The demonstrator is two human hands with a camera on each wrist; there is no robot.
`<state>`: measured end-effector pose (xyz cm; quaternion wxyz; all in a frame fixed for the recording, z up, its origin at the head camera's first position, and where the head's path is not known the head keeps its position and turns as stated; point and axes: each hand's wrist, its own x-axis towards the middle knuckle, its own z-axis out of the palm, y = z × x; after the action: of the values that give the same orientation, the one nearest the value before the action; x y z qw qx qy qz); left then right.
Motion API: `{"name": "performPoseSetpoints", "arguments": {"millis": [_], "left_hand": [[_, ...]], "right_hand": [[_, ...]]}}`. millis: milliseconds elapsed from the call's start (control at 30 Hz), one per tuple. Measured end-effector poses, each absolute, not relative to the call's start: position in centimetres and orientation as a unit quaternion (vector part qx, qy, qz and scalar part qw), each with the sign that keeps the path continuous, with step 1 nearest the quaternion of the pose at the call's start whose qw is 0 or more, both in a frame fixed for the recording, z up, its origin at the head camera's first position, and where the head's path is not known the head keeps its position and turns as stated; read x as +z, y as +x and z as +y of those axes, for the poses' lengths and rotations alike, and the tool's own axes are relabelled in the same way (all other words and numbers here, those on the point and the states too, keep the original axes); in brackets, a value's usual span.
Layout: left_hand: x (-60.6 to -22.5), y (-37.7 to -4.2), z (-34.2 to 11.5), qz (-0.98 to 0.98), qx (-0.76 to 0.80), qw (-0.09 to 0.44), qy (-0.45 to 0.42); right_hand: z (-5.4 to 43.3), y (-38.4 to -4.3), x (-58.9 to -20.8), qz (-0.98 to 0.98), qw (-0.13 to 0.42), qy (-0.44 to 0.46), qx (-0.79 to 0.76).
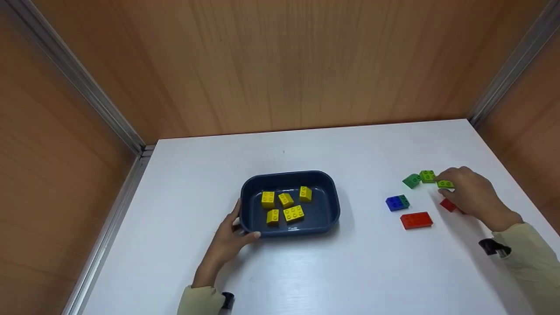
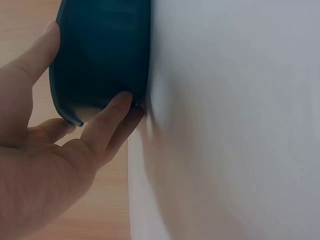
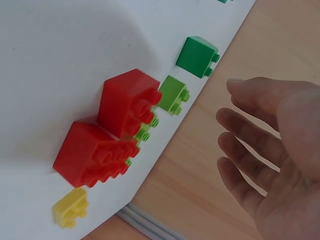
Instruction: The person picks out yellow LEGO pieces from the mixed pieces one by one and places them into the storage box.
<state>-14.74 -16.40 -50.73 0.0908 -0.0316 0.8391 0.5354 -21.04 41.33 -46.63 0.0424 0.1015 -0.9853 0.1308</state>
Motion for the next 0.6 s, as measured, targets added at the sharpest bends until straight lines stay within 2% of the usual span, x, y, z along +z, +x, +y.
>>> {"name": "performPoseSetpoints", "arguments": {"millis": [333, 600], "left_hand": [[-50.8, -14.9, -16.4, 0.838, 0.537, 0.093, -0.038], [-50.7, -14.8, -16.4, 0.842, 0.528, 0.097, -0.043]], "right_hand": [[43.7, -20.8, -47.2, -0.986, 0.047, 0.083, 0.140], [45.9, -20.4, -47.8, -0.986, 0.080, 0.066, 0.131]]}}
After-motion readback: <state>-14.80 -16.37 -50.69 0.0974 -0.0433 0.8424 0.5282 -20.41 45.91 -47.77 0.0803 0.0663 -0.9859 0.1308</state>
